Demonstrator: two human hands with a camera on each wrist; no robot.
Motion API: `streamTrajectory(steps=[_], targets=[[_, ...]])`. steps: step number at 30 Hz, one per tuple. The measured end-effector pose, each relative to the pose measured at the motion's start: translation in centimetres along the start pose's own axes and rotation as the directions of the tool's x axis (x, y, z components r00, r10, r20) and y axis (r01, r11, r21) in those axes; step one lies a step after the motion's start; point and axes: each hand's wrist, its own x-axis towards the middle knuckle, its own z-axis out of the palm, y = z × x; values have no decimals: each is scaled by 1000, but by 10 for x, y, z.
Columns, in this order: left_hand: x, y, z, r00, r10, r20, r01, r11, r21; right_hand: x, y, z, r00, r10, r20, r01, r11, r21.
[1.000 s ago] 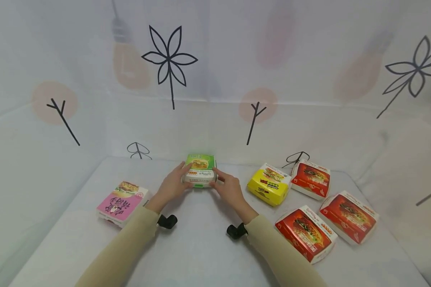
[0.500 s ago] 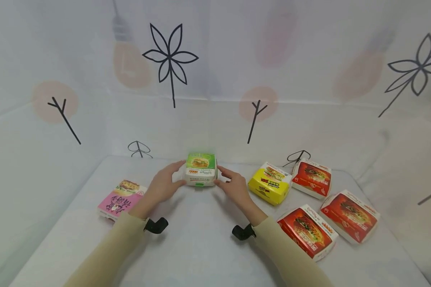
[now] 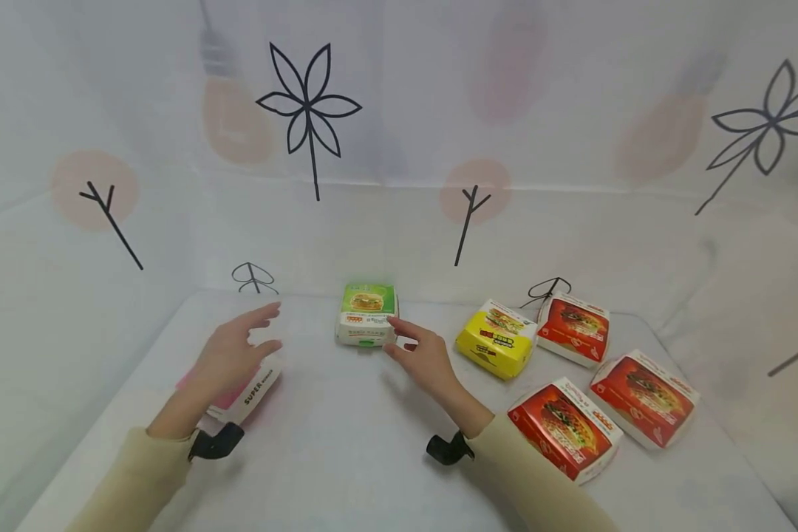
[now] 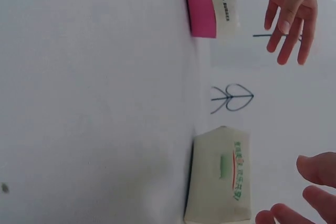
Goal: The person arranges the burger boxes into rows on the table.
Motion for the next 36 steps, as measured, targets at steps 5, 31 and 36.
streamTrajectory(steps=[5, 31, 36], targets=[[-15, -30, -22, 997, -77, 13, 77, 997, 17, -8, -6, 7, 999, -26, 40, 26, 1000, -3], [-50, -100, -12, 987, -97, 131, 105, 993, -59, -25, -7, 37, 944, -52, 325, 14, 993, 117], [-51, -91, -1, 986, -103, 128, 114, 990, -82, -24, -8, 36, 941, -43, 335, 1, 992, 124]])
